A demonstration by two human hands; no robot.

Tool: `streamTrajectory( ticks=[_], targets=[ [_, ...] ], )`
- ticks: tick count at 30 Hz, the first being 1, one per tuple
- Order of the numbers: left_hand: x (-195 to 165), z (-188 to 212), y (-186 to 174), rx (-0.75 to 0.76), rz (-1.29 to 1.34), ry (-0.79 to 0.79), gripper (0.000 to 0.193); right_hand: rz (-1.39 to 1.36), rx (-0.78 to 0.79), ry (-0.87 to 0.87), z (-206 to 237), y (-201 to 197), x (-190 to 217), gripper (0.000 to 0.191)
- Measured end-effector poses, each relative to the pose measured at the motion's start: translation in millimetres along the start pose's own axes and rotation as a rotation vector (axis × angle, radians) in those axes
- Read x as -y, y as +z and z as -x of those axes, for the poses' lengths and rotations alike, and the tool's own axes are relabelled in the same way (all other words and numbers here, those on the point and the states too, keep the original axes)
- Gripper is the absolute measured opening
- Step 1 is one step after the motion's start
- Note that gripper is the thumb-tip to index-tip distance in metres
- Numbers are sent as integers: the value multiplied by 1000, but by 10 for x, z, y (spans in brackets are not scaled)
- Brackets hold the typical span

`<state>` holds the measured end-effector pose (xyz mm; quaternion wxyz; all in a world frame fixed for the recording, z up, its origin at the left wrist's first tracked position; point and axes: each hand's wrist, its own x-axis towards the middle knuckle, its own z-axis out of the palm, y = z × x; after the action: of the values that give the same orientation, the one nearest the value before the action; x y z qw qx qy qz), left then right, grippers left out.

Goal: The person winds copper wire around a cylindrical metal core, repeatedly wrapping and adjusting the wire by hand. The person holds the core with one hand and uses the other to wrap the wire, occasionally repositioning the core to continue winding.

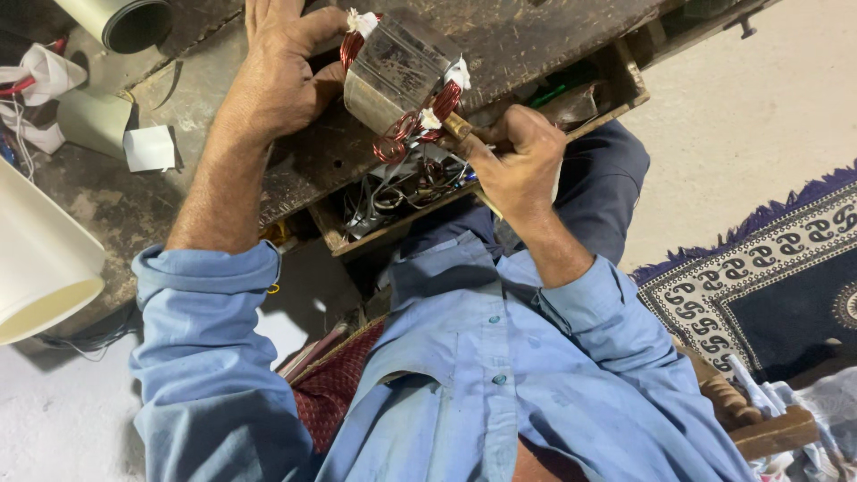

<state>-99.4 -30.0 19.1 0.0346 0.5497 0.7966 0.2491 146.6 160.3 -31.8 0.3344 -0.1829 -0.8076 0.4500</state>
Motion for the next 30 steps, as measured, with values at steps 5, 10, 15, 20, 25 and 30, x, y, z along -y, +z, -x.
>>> streamTrajectory(
  ticks=[5, 10, 15, 20, 25, 30],
  targets=[
    [-170, -34, -62, 58, 10, -88, 64, -31, -5, -5, 1, 41, 22, 42],
    [-542, 147, -138, 70, 258, 31, 117, -23, 26, 1, -38, 26, 69, 35],
    [-957, 249, 276, -236, 209, -80, 127, -113, 40, 38, 3, -29, 53, 21],
    [-1021, 243, 404, -336, 70, -76, 122, -425, -29, 209, 143, 13, 4, 17],
    [-1120, 261, 374, -346, 21, -139, 118, -417, -27, 180, 238, 37, -94, 23],
    [-1218, 291, 393, -314, 35, -227, 114, -478, 31, 198, 349, -38, -225, 31]
  ],
)
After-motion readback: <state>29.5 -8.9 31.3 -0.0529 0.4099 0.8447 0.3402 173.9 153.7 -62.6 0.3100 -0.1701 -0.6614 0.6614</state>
